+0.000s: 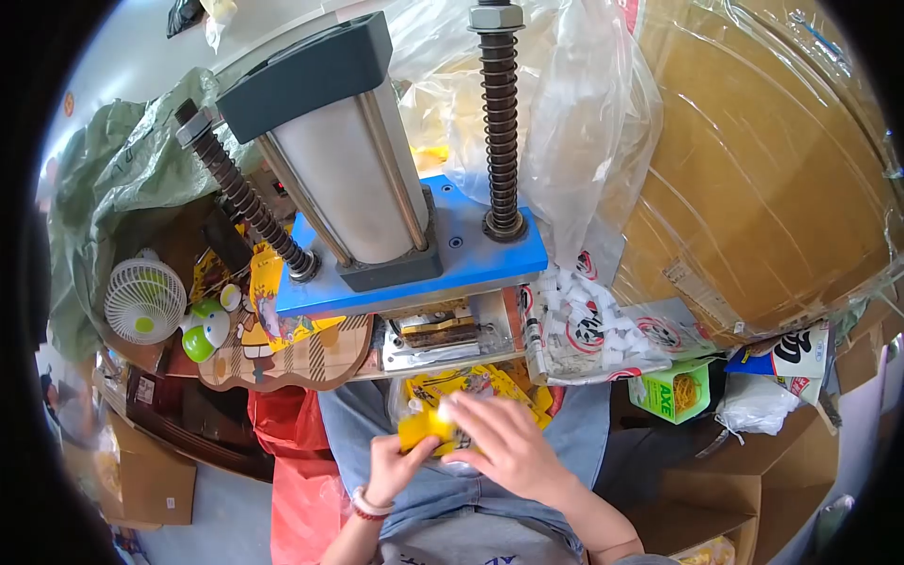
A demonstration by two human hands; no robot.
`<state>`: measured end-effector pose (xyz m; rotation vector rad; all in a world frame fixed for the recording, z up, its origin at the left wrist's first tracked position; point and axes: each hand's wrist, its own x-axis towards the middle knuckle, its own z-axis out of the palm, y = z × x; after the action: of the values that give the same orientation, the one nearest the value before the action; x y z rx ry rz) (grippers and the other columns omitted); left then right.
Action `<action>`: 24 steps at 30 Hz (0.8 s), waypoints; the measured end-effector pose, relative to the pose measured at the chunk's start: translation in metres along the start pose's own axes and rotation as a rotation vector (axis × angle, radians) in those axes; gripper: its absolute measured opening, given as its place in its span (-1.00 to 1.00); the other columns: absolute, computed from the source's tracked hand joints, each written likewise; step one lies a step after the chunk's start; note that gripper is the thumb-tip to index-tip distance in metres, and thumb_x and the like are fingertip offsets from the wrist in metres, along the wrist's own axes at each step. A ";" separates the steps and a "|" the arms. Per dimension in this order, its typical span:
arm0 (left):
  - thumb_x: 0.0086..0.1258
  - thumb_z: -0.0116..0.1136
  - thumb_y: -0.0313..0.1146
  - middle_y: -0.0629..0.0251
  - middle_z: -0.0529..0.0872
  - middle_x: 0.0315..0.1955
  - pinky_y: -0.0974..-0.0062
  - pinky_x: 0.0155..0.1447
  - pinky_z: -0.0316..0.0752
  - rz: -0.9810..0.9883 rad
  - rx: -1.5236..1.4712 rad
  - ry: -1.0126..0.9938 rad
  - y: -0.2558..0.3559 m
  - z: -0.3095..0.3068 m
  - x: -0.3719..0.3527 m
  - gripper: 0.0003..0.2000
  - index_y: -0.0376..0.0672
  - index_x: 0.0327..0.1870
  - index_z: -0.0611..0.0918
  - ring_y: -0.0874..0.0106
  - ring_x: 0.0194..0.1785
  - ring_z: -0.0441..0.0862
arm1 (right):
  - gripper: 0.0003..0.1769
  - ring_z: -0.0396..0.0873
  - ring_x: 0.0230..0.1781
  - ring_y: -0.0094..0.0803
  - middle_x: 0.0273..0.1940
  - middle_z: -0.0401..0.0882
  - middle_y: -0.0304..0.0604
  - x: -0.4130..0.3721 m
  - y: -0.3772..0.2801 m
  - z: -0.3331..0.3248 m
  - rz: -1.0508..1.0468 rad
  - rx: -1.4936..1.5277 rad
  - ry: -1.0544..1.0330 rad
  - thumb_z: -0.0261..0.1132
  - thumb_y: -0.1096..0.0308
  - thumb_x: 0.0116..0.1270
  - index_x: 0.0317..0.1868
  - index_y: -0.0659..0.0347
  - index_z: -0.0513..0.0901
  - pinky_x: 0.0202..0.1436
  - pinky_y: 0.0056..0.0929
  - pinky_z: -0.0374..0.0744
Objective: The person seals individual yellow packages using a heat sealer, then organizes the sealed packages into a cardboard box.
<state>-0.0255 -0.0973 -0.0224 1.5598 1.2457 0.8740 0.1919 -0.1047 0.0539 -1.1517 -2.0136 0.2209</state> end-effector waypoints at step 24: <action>0.37 0.10 0.23 -0.06 0.74 -0.38 0.13 -0.28 0.66 -0.279 0.888 0.305 -0.164 -0.001 0.020 -0.41 -0.28 -0.17 0.67 0.04 -0.35 0.75 | -0.45 0.43 0.32 -0.40 0.34 0.44 -0.17 -0.196 0.308 0.146 0.913 1.003 0.264 0.23 0.19 0.50 0.40 0.21 0.39 0.36 -0.37 0.39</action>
<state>-0.0732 -0.0679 -0.1774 1.8722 2.2070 0.3769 0.3437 -0.0506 -0.3049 -1.2002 -0.7788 1.2782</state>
